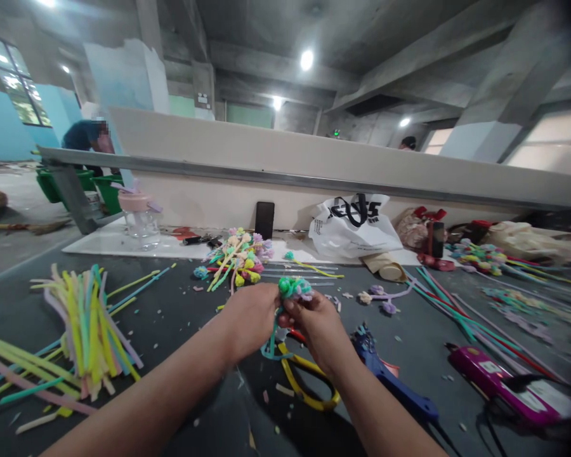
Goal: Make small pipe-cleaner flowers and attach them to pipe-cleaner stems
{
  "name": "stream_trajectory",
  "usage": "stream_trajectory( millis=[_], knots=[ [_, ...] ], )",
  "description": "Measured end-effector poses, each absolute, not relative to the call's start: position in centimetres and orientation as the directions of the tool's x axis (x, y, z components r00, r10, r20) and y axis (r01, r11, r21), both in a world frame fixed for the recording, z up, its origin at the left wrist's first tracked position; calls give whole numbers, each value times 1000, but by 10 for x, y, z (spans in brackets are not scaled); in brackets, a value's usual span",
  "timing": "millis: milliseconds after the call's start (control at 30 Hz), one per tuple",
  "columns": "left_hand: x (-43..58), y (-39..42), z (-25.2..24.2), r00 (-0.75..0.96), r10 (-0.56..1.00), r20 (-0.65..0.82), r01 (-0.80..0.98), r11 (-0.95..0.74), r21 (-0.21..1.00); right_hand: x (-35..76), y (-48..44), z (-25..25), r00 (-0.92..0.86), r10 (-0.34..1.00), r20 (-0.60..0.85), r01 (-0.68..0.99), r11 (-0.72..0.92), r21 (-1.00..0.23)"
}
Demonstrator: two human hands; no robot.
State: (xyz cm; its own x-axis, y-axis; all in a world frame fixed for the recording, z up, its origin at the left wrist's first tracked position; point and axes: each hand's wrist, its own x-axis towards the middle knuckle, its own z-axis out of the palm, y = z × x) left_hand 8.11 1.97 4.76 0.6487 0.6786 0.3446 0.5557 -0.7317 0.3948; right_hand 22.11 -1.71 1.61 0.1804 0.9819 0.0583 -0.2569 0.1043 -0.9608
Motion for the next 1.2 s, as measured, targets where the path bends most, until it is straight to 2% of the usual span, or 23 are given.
stream_trajectory(
  millis=[233,367,533,833,1067,1200],
  knots=[
    [80,19,49,694,634,342,514,-768,381,220,-16,15,226,973,40,-258,99,-961],
    [79,23,48,693,608,387,449,-784,429,222,-17,13,218,974,65,-277,125,-953],
    [82,30,44,672,624,398,396,-757,519,223,-18,17,195,981,12,-292,70,-954],
    [83,33,43,623,706,336,280,-603,747,232,-15,19,86,996,-29,-388,6,-922],
    [83,32,44,639,729,245,263,-506,821,233,-13,16,106,993,-60,-346,-20,-938],
    [82,33,43,667,720,193,187,-412,892,230,-13,19,117,992,-56,-349,-12,-937]
  ],
)
